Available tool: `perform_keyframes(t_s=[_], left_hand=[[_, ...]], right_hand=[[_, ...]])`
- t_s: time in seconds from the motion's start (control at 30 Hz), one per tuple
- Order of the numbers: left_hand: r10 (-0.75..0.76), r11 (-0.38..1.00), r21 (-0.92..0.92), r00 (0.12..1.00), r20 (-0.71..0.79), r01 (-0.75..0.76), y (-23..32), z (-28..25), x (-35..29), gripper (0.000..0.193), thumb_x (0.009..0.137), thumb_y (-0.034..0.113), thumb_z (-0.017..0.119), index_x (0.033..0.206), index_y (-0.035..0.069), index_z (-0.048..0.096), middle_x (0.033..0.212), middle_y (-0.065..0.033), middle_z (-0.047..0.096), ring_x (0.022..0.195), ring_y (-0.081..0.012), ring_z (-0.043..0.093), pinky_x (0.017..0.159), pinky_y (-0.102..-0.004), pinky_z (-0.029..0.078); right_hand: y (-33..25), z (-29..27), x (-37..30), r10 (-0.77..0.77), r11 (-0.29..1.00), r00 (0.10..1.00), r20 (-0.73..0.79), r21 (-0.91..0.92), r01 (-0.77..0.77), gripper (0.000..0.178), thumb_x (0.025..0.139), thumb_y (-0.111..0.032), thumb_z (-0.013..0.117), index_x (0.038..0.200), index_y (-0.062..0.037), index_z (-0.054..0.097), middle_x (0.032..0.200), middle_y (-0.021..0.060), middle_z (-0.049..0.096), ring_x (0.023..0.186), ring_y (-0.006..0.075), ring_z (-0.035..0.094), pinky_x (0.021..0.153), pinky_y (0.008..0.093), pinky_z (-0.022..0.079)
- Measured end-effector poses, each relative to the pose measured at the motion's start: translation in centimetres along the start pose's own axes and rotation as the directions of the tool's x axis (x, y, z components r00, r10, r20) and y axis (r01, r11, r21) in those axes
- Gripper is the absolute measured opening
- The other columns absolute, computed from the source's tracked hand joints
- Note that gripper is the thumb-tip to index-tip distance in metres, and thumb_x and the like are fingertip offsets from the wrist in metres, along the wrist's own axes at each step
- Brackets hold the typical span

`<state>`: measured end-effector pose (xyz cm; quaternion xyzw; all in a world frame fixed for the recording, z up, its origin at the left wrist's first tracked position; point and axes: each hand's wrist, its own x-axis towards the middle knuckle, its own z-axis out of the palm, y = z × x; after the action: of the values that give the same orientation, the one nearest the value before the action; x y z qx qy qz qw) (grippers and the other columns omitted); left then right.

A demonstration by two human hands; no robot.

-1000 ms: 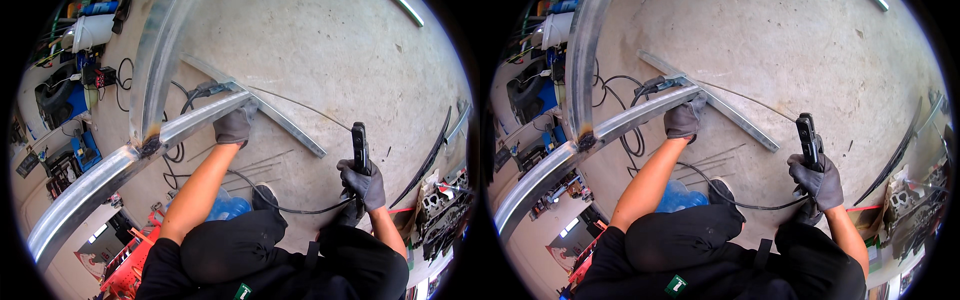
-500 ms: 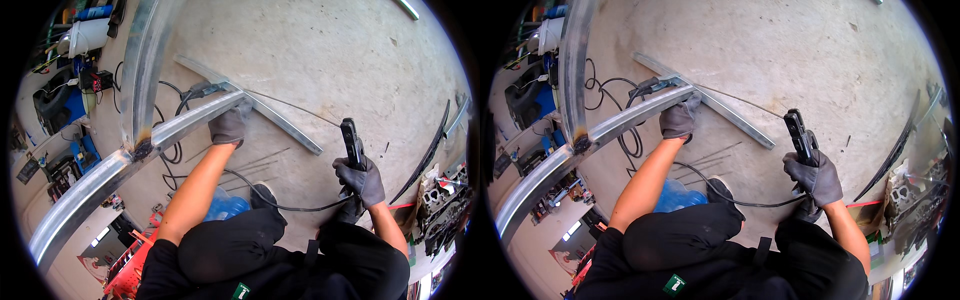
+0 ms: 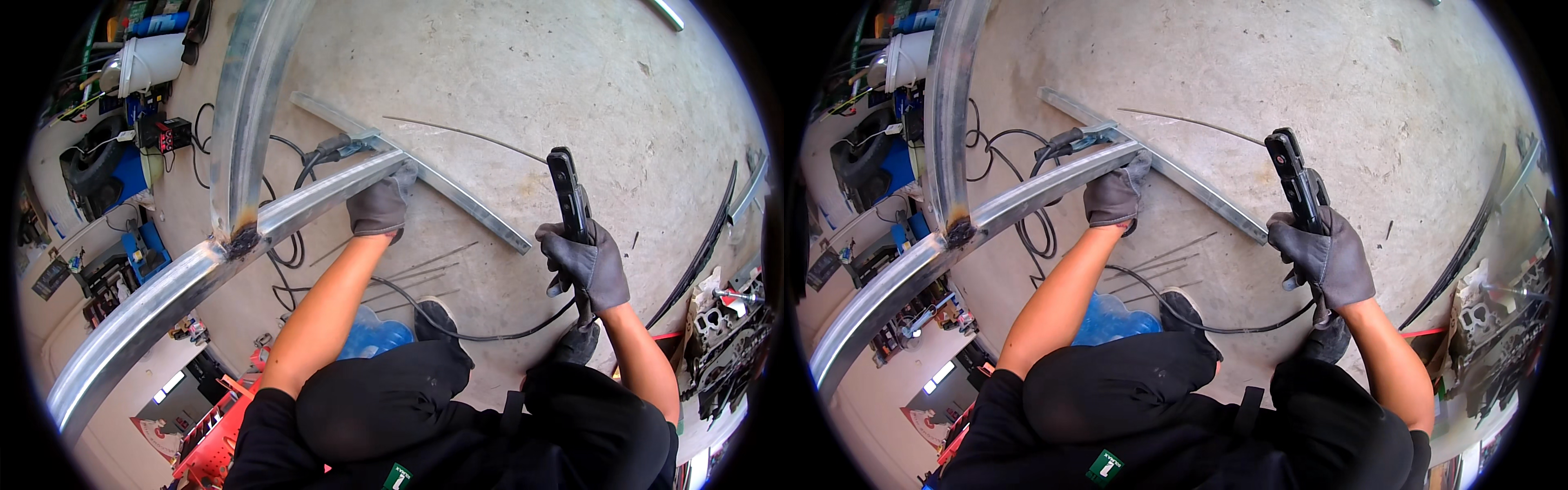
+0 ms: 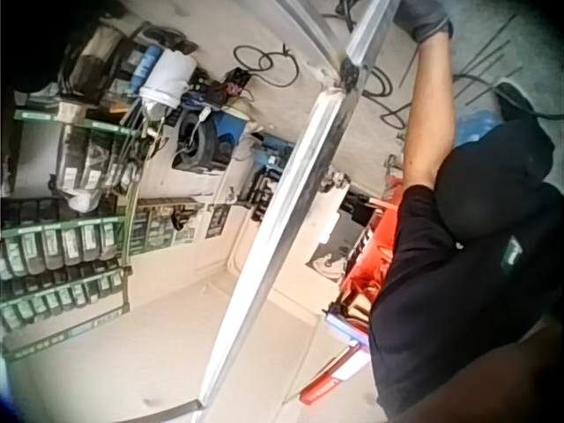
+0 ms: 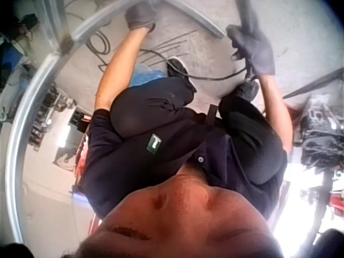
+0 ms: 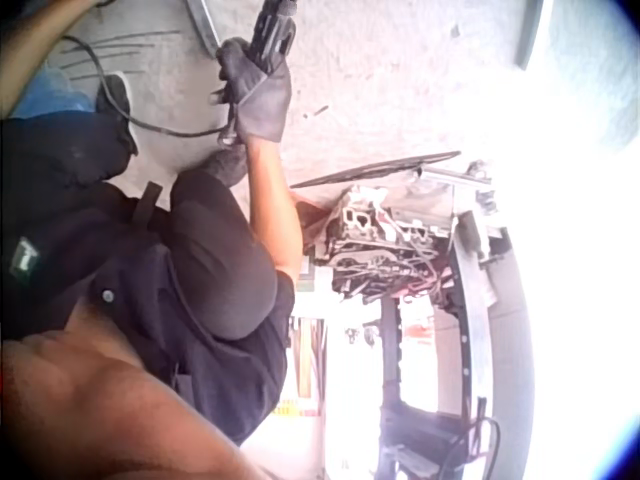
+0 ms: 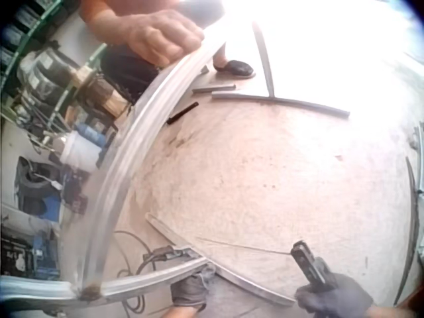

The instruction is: The person aligns metal bars to form a frame structure on the floor. They then use a welding torch to join the metal pieces together, creating sparks as they weld the joints.

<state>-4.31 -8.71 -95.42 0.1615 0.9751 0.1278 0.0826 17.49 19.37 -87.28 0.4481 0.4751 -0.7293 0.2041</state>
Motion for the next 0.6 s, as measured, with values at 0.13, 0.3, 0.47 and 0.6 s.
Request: perform_keyframes(t_s=[0.13, 0.3, 0.47, 0.6], left_hand=[[0.027, 0.999, -0.018, 0.999, -0.022, -0.028, -1.1, 0.3, -0.1, 0.052, 0.093, 0.055, 0.077, 0.12, 0.01, 0.075, 0.118, -0.014, 0.079, 0.111, -0.0368, 0.074, 0.091, -0.044, 0.059], [0.004, 0.999, 0.036, 1.0, -0.024, -0.003, -1.5, 0.8, -0.3, 0.059, 0.092, 0.06, 0.076, 0.124, 0.011, 0.074, 0.121, -0.0147, 0.078, 0.115, -0.0385, 0.073, 0.093, -0.0451, 0.059], [-0.042, 0.999, 0.027, 0.999, -0.026, 0.042, -0.9, 0.4, -0.4, 0.062, 0.092, 0.063, 0.075, 0.127, 0.011, 0.073, 0.123, -0.0152, 0.078, 0.117, -0.0399, 0.072, 0.097, -0.0468, 0.059], [-0.116, 0.993, 0.016, 0.992, 0.048, 0.115, 0.2, -0.4, -0.2, 0.066, 0.092, 0.066, 0.072, 0.132, 0.013, 0.072, 0.129, -0.0166, 0.076, 0.123, -0.0388, 0.07, 0.101, -0.0469, 0.057]], right_hand=[[0.5, -0.7, -0.1, 0.112, 0.992, 0.994, 0.011, -0.052, -0.111, 0.032, 0.09, -0.026, 0.081, 0.105, 0.0013, 0.073, 0.083, 0.0042, 0.069, 0.063, 0.0101, 0.064, 0.047, 0.0289, 0.056], [1.2, -2.2, -1.4, 0.199, 0.967, 0.979, -0.048, -0.154, -0.205, 0.029, 0.089, -0.026, 0.082, 0.1, -0.0003, 0.075, 0.078, 0.0041, 0.069, 0.06, 0.0106, 0.065, 0.047, 0.0276, 0.053], [1.6, -5.8, -3.3, 0.233, 0.95, 0.963, -0.131, -0.183, -0.255, 0.023, 0.088, -0.023, 0.082, 0.098, -0.0017, 0.079, 0.074, 0.0049, 0.071, 0.052, 0.0108, 0.063, 0.047, 0.0273, 0.049], [3.2, -7.4, -4.4, 0.212, 0.977, 0.954, -0.212, 0.033, -0.209, 0.023, 0.089, -0.022, 0.08, 0.097, -0.0004, 0.079, 0.07, 0.0059, 0.069, 0.05, 0.0117, 0.061, 0.044, 0.0274, 0.046]])
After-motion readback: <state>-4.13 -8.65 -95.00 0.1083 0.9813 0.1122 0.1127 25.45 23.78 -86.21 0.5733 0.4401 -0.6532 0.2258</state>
